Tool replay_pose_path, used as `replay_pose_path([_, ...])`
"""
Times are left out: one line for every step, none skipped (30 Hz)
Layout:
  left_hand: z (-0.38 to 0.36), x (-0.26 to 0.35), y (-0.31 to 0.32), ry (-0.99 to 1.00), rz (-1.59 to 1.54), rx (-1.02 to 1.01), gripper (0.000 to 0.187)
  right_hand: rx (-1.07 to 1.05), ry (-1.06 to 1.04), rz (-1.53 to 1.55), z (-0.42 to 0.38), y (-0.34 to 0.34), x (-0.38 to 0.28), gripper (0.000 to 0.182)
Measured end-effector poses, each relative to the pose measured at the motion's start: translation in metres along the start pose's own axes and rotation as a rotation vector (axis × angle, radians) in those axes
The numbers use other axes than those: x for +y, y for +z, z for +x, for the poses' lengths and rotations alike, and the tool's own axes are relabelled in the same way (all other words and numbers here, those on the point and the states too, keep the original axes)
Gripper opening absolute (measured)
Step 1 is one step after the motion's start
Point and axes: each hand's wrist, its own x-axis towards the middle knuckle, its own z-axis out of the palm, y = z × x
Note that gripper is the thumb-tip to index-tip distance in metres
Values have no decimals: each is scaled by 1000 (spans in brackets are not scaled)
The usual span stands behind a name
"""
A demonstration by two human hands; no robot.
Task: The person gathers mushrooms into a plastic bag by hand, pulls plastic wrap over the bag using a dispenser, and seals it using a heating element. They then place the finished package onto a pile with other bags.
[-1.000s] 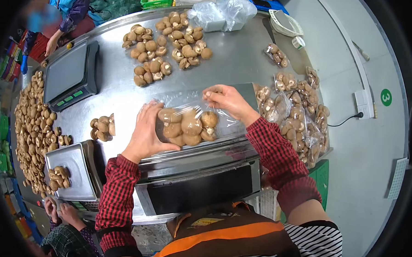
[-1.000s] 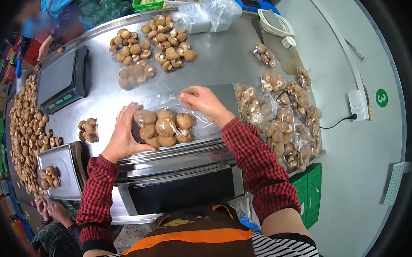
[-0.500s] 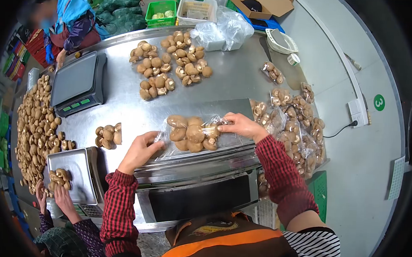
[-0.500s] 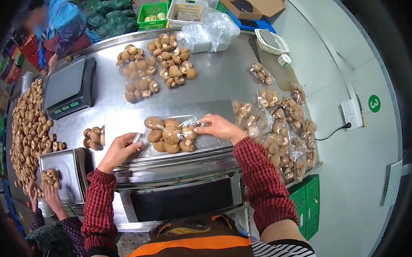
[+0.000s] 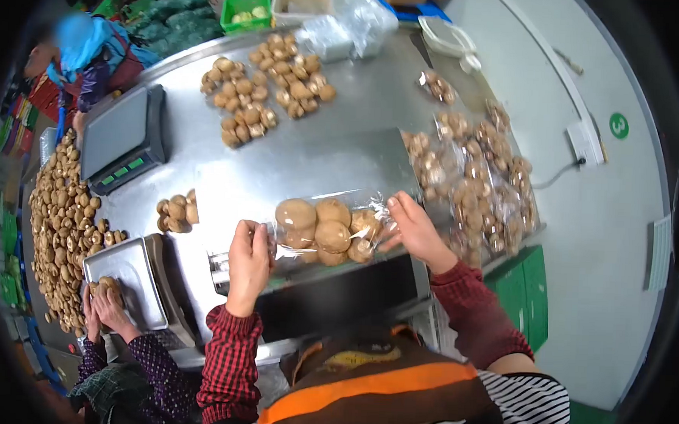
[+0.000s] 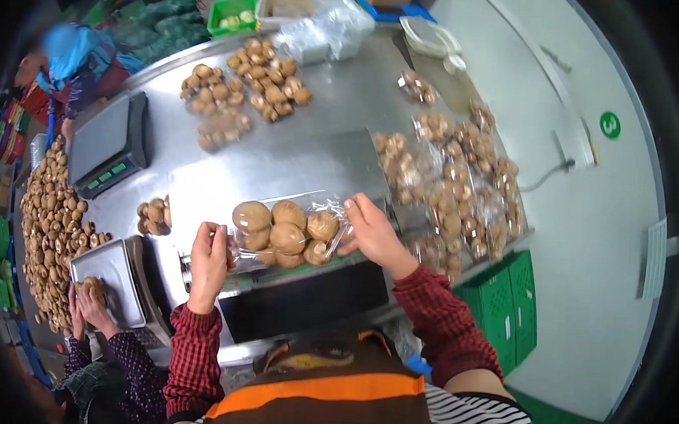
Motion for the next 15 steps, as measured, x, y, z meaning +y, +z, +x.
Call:
replay_pose_path([-23,0,-6,-58,8,-39,19,-63,132,151,-32,2,-10,28])
replay_pose_path([-40,2,-10,-100,12,-78,20,-38,150,166,-47,0,2,28])
replay_pose_path([-55,0,-11,-115,87,-105,20,-88,227,169,-65,0,17,30])
replay_pose_path([-62,-8,-11,-118,97,-136,20,-139,294,170,-79,-2,28,31])
replay_pose_path([-66,-20,-8,-66,281,-127,18,-138,385,217,-86,-3,32,34])
replay_pose_path([-72,-30,-5,-13,466,-118,17,-114,394,238,-94,-2,48,34])
replay_pose_path([-77,-33,2,178,611,-26,15,0,317,105,-95,-1,68,33])
replay_pose_path([-79,-37,10,192,614,-37,15,111,228,-34,-94,2,73,32])
replay_pose_path([-83,-41,16,308,668,26,15,281,79,-165,-102,10,77,30])
replay_pose_path([-87,-45,20,421,719,89,15,293,82,-153,-110,12,84,30])
replay_pose_path([-91,-51,25,494,736,113,15,418,47,-156,-117,13,96,30])
replay_pose_path([-93,-58,27,495,744,94,15,543,17,-161,-125,14,110,30])
replay_pose_path([-95,-66,29,492,723,56,16,614,-34,-202,-135,12,129,31])
replay_pose_path([-97,-73,30,487,702,18,17,624,-14,-195,-147,8,152,31])
replay_pose_path([-95,-81,29,537,776,-7,20,709,-50,-293,-159,1,175,31])
